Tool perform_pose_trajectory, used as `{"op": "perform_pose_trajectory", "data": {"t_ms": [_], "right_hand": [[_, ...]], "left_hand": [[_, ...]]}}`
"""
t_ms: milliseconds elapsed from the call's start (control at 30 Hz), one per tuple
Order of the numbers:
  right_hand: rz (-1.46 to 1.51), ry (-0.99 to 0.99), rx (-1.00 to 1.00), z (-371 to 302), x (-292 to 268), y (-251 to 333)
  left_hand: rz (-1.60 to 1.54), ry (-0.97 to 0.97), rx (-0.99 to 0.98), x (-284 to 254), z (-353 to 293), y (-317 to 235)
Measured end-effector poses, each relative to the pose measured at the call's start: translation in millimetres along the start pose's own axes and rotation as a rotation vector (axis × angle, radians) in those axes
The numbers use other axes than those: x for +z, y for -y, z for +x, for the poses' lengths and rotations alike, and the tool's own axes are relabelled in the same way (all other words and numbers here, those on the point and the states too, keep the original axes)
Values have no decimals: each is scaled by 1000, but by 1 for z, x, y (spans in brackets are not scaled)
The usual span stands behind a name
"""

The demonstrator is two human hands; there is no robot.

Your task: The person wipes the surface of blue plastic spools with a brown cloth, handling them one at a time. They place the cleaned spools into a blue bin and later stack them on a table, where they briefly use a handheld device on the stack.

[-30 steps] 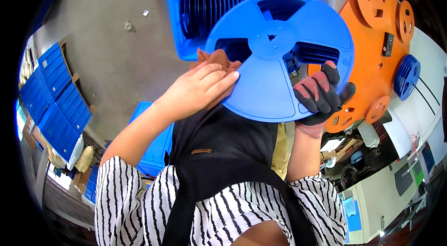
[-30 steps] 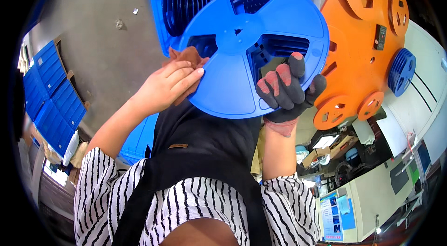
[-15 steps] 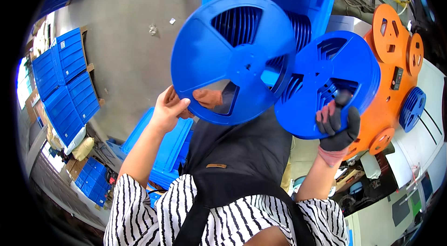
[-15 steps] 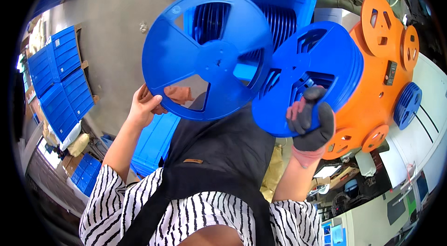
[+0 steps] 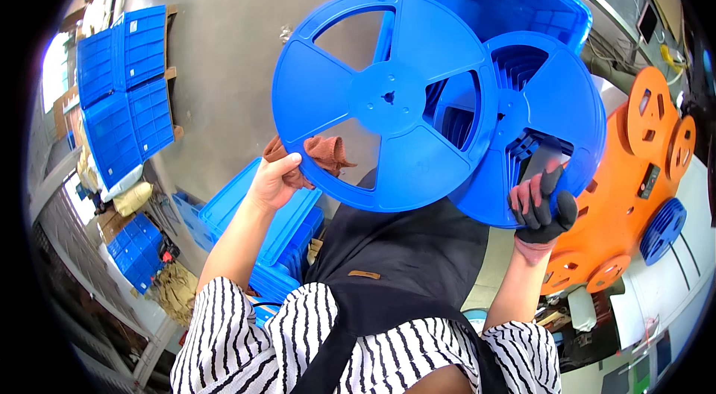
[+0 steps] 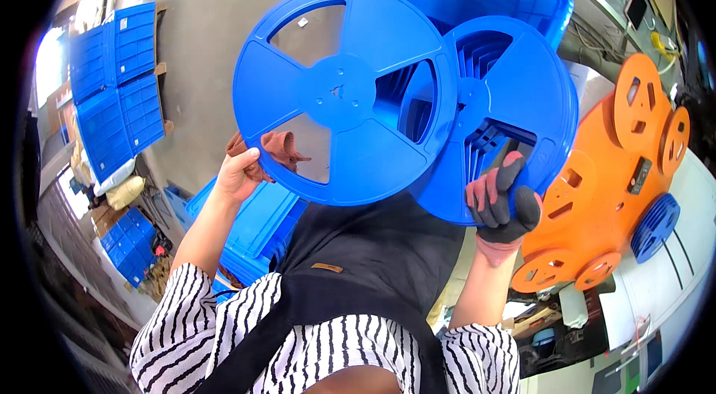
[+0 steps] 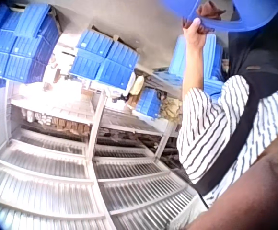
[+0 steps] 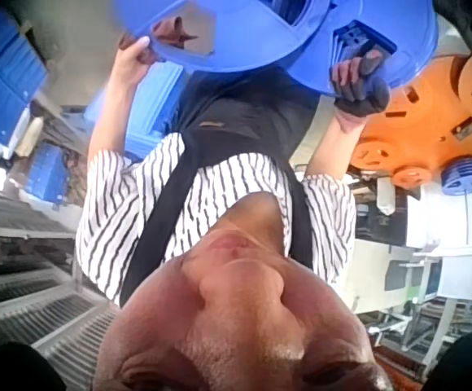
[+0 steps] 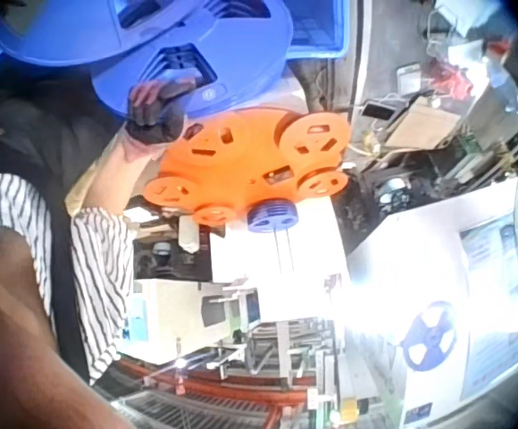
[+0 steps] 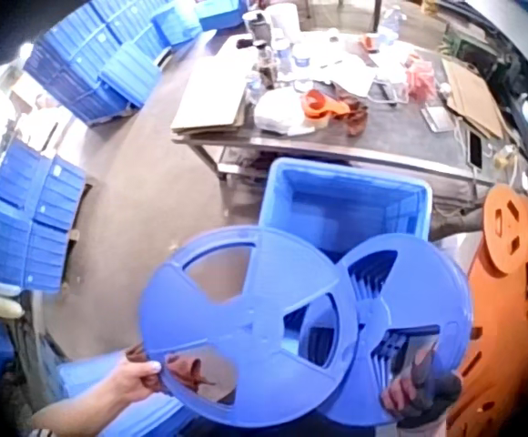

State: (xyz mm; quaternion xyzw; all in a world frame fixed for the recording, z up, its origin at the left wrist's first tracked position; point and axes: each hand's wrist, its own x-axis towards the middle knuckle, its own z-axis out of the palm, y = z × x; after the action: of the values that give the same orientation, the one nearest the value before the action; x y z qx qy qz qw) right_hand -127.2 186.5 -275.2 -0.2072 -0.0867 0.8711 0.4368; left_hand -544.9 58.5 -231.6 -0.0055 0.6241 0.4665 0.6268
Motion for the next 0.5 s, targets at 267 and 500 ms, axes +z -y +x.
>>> {"op": "perform_pose_trajectory", "data": {"t_ms": [267,500], "right_hand": [[55,-162,187,87,-14,-61],[-36,-79,251,160,-18,-99]], "left_hand": [[374,-248,342,-14,-16,-35],[558,-269,379,0,-16,-33]]}}
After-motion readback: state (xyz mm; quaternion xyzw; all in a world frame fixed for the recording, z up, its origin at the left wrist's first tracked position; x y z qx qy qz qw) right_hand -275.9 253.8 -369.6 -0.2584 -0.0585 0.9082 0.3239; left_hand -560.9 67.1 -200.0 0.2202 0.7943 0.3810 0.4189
